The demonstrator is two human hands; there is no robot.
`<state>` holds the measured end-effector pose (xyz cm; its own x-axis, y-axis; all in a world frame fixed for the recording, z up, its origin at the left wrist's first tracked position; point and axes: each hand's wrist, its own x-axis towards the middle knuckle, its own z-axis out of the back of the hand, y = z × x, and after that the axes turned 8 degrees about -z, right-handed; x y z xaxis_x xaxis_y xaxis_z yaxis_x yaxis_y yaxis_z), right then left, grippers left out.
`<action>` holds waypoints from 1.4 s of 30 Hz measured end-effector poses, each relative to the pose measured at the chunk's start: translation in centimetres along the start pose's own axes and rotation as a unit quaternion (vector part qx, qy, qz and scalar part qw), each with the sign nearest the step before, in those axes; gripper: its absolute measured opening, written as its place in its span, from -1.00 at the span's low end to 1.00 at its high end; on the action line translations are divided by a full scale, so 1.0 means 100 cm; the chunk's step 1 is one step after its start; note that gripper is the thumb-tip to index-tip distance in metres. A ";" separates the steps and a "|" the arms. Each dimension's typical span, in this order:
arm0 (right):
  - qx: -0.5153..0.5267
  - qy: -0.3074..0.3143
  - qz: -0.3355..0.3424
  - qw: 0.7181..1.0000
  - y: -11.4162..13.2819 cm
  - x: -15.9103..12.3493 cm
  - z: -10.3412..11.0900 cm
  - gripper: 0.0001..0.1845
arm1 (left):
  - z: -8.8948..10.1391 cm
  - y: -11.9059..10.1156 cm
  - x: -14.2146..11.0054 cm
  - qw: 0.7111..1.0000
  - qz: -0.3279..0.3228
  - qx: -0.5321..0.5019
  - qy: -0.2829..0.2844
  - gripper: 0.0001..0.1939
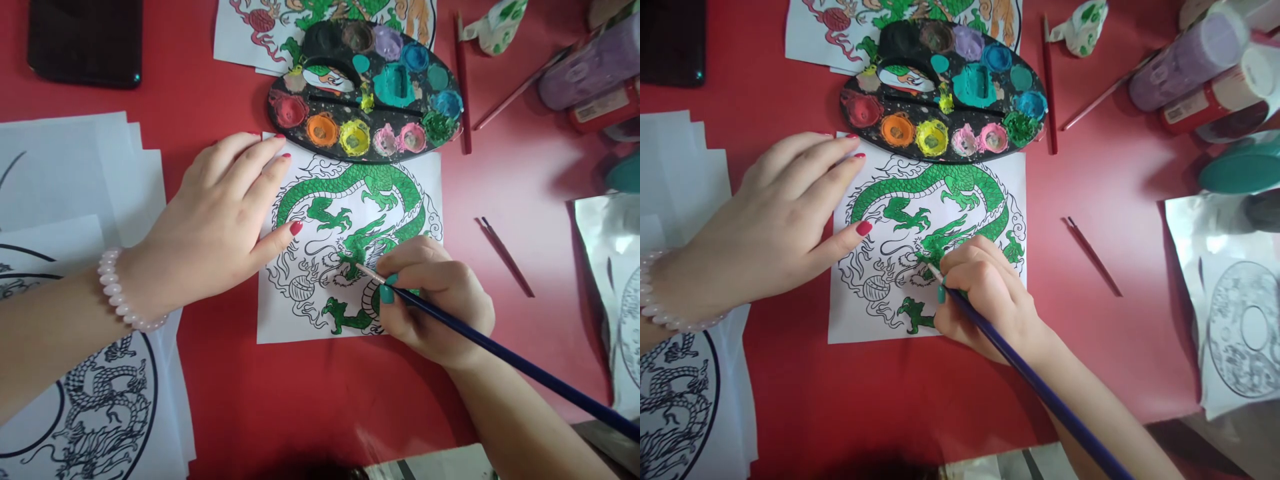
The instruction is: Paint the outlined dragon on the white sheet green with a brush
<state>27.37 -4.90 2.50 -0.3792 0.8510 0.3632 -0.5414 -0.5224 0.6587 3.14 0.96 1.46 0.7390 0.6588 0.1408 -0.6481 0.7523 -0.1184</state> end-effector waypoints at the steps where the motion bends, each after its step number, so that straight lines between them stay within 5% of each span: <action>1: 0.004 -0.001 0.001 1.000 0.000 0.000 0.000 -0.73 | 0.000 0.000 0.000 1.000 0.001 0.000 0.002 -0.35; 8: 0.008 -0.013 0.001 1.000 -0.002 -0.001 0.001 -0.71 | 0.003 -0.002 0.001 0.998 0.040 -0.030 0.026 -0.43; 14: 0.015 -0.008 -0.013 1.000 -0.001 -0.001 0.000 -0.73 | -0.001 0.001 0.000 1.000 0.002 -0.004 0.009 -0.34; 42: -0.006 -0.021 -0.004 1.000 -0.007 -0.001 0.003 -0.73 | 0.003 -0.002 0.001 1.000 0.009 -0.008 0.012 -0.37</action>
<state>28.01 -4.66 2.20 -0.3421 0.8568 0.3858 -0.5535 -0.5155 0.6541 3.27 0.89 1.84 0.7321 0.6714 0.1154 -0.6579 0.7408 -0.1359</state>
